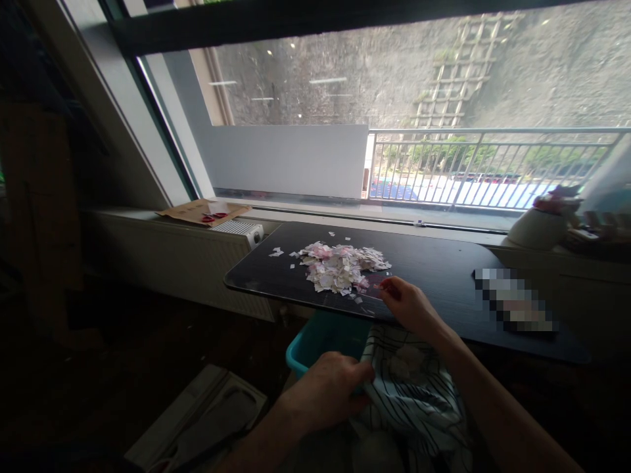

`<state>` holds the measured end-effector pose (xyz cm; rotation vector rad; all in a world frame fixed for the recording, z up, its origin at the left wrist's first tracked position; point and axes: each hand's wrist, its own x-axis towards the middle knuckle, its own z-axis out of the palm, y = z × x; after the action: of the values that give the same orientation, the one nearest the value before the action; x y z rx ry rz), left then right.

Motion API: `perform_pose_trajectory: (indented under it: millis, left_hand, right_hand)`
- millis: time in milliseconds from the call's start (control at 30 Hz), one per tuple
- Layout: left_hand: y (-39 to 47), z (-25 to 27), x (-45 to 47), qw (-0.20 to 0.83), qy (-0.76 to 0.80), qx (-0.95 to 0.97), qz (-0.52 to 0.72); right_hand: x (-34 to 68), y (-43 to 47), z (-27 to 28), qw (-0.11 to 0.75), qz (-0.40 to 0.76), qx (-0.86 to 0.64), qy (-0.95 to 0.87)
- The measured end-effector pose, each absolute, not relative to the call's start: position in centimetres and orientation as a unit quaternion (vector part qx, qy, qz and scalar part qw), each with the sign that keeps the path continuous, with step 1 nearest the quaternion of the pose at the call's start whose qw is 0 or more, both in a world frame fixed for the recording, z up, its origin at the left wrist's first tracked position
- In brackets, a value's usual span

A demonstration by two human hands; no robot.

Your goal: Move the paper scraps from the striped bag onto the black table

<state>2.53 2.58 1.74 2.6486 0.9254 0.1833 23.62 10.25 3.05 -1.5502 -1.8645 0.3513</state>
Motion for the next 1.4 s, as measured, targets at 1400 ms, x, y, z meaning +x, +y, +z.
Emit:
perform_pose_trajectory:
  millis: [1400]
  left_hand:
    - [2.3, 1.9, 2.2, 0.186, 0.331, 0.923, 0.063]
  right_hand:
    - [22.2, 9.5, 4.0, 0.306, 0.133, -0.563, -0.756]
